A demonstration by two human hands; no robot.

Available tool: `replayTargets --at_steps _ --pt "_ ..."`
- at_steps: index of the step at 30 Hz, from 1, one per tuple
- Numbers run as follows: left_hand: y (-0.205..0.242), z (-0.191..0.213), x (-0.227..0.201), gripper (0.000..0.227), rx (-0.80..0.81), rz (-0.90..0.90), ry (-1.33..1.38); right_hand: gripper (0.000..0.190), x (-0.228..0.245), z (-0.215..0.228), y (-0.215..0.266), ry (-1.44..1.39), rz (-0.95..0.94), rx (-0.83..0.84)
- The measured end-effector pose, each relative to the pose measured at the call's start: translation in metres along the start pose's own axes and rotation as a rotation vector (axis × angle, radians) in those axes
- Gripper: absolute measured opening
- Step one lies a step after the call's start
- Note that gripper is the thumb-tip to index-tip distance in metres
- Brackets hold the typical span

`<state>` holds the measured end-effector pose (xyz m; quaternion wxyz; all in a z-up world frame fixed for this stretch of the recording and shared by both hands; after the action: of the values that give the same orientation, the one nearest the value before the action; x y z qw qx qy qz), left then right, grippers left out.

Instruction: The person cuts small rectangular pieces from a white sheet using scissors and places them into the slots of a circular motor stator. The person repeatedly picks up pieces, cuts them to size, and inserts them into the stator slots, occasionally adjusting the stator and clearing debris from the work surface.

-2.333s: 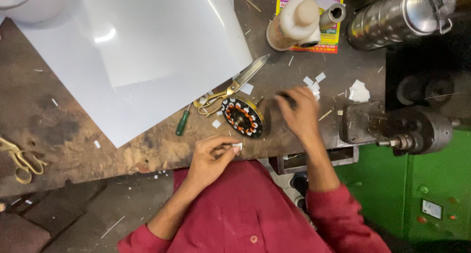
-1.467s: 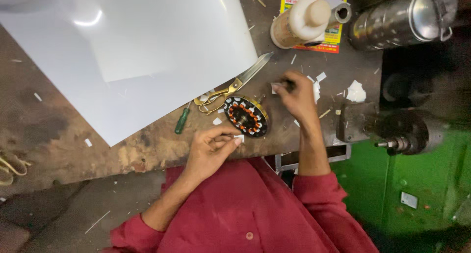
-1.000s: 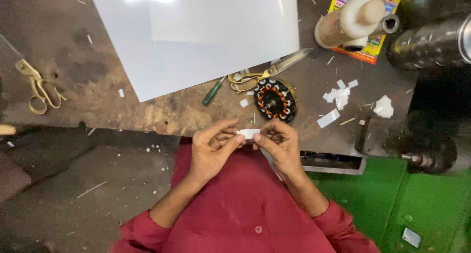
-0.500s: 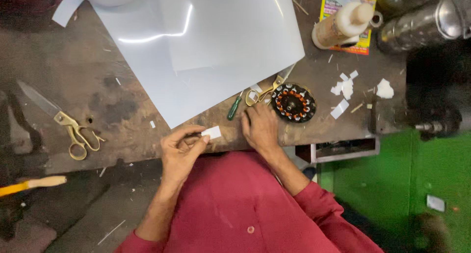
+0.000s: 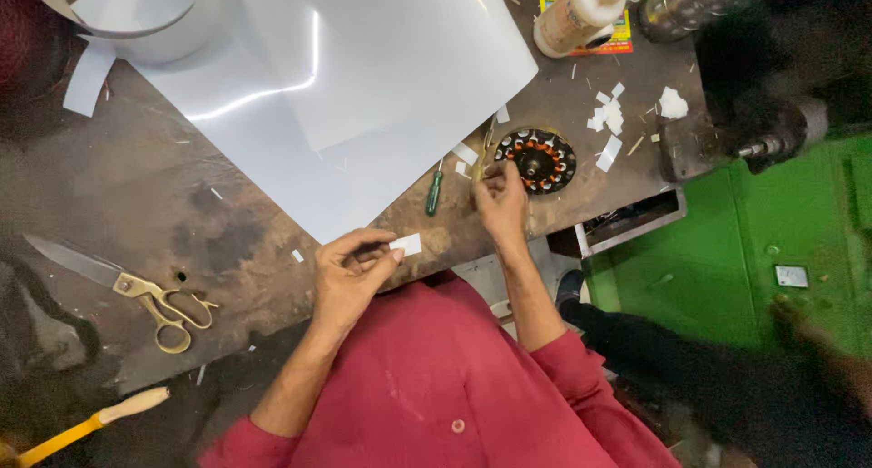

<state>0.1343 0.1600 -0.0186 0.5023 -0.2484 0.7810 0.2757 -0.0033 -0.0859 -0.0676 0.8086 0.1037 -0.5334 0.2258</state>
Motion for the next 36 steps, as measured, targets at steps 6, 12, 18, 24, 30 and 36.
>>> replayTargets --at_steps 6,12,18,24,30,36 --pt "-0.001 0.007 0.016 0.024 0.008 0.097 0.092 0.026 -0.046 -0.008 0.019 -1.063 -0.680 0.022" --pt "-0.006 0.007 0.019 0.025 -0.019 0.098 0.146 0.046 -0.053 0.028 0.074 -1.063 -0.774 0.115" --pt "-0.019 -0.012 0.016 0.025 -0.038 0.054 0.259 0.075 -0.003 0.062 0.161 -1.404 -0.525 0.418" --pt "-0.013 -0.052 0.009 0.023 0.202 0.058 0.068 0.054 0.047 0.051 0.119 -0.730 -0.075 0.117" --pt "-0.009 -0.067 -0.004 0.020 0.211 0.092 0.042 0.045 0.067 0.047 0.096 -0.687 -0.209 -0.050" --pt "0.002 -0.078 -0.001 0.021 0.175 0.056 -0.019 0.041 0.055 0.061 0.077 -0.671 -0.255 -0.001"
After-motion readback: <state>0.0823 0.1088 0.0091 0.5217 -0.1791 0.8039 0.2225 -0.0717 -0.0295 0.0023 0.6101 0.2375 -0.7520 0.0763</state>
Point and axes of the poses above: each hand's wrist, its own y-axis away from the middle knuckle, its own z-axis out of the back of the hand, x = y × z, the point moved 3 cm from there along -y, towards the middle knuckle, and after that the axes turned 2 degrees about -x, right-handed, at the moved point
